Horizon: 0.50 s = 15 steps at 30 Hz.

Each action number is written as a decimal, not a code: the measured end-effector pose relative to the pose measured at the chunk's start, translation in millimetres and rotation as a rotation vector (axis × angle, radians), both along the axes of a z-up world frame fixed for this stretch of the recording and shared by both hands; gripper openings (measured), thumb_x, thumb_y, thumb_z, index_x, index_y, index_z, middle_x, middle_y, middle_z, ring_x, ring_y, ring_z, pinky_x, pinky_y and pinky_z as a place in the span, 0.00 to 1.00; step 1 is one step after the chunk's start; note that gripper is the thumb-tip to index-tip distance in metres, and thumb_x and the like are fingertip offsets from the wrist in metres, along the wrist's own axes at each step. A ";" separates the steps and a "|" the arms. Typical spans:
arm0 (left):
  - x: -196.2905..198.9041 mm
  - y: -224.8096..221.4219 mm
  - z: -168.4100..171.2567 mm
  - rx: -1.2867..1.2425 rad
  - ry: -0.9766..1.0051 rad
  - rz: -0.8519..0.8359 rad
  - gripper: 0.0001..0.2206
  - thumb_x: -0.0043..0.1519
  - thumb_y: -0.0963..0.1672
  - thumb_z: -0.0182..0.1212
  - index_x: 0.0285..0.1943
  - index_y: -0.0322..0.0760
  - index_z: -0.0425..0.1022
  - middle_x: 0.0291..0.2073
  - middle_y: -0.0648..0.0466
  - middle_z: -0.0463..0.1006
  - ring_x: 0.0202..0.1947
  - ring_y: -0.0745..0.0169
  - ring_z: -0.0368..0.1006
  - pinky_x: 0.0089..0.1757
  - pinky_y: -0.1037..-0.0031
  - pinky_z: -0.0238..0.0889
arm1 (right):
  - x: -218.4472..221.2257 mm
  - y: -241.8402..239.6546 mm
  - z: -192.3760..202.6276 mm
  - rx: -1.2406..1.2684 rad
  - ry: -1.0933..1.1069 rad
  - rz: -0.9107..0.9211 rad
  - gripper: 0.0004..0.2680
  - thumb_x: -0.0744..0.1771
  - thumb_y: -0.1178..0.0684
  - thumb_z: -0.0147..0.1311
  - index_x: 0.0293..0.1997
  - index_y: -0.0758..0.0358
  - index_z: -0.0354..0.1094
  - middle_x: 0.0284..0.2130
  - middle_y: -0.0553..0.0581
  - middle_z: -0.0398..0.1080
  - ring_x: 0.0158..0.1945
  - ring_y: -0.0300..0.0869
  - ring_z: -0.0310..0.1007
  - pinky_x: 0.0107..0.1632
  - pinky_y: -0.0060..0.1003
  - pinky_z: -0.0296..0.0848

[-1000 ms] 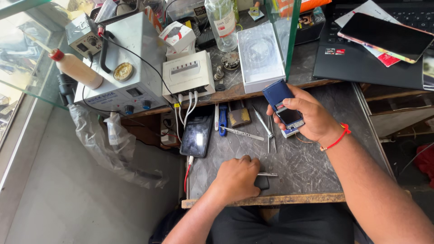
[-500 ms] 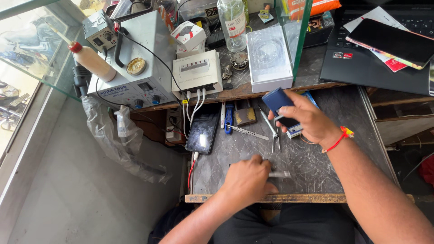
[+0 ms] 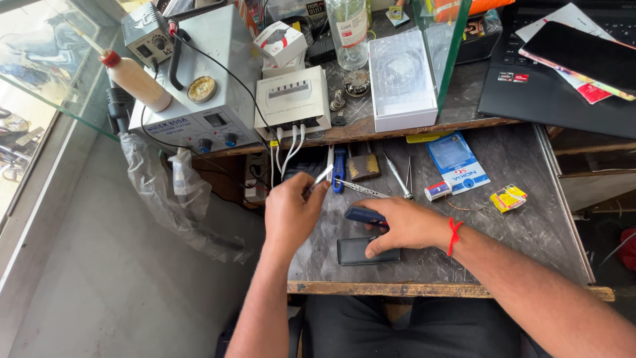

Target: The person disassembles a mobile phone by removing the battery and then using a thin pry tool to separate the internal component frame from the external housing.

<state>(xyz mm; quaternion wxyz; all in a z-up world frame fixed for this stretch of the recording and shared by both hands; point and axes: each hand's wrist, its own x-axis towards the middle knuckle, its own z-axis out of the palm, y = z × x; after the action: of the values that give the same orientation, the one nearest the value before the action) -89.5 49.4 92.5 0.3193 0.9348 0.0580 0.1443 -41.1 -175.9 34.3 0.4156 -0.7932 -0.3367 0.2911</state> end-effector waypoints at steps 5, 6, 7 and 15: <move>-23.3 2.2 -30.2 -0.044 0.205 -0.022 0.15 0.67 0.48 0.57 0.32 0.33 0.72 0.20 0.44 0.78 0.24 0.42 0.77 0.29 0.57 0.68 | 5.9 -8.1 -13.2 0.087 -0.076 -0.056 0.34 0.58 0.28 0.61 0.66 0.60 0.63 0.43 0.54 0.77 0.47 0.40 0.79 0.48 0.36 0.77; -30.7 2.3 -34.2 0.004 0.220 -0.039 0.14 0.67 0.48 0.56 0.32 0.33 0.72 0.21 0.43 0.78 0.25 0.40 0.77 0.30 0.55 0.67 | 8.8 -11.0 -16.1 0.086 -0.063 -0.077 0.34 0.59 0.26 0.56 0.67 0.60 0.64 0.42 0.54 0.77 0.46 0.39 0.79 0.47 0.36 0.77; -37.8 2.5 -37.0 0.054 0.234 -0.058 0.14 0.67 0.47 0.56 0.32 0.33 0.72 0.22 0.42 0.78 0.26 0.38 0.76 0.30 0.53 0.67 | 12.4 -12.6 -18.7 0.171 0.044 -0.101 0.33 0.61 0.26 0.53 0.66 0.61 0.64 0.41 0.55 0.77 0.43 0.39 0.76 0.45 0.35 0.77; -61.8 -22.5 -43.3 -0.151 0.352 -0.213 0.12 0.67 0.46 0.54 0.35 0.34 0.72 0.23 0.43 0.80 0.29 0.40 0.79 0.34 0.54 0.69 | 30.8 -37.3 -9.3 0.772 0.579 -0.277 0.28 0.67 0.29 0.46 0.59 0.70 0.64 0.40 0.60 0.74 0.41 0.41 0.76 0.41 0.38 0.80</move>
<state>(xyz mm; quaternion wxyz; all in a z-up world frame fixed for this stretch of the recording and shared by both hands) -151.3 26.9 49.3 0.3868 0.9198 0.0242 -0.0605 -10.3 -213.3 25.0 0.7900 -0.5055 -0.1823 0.2953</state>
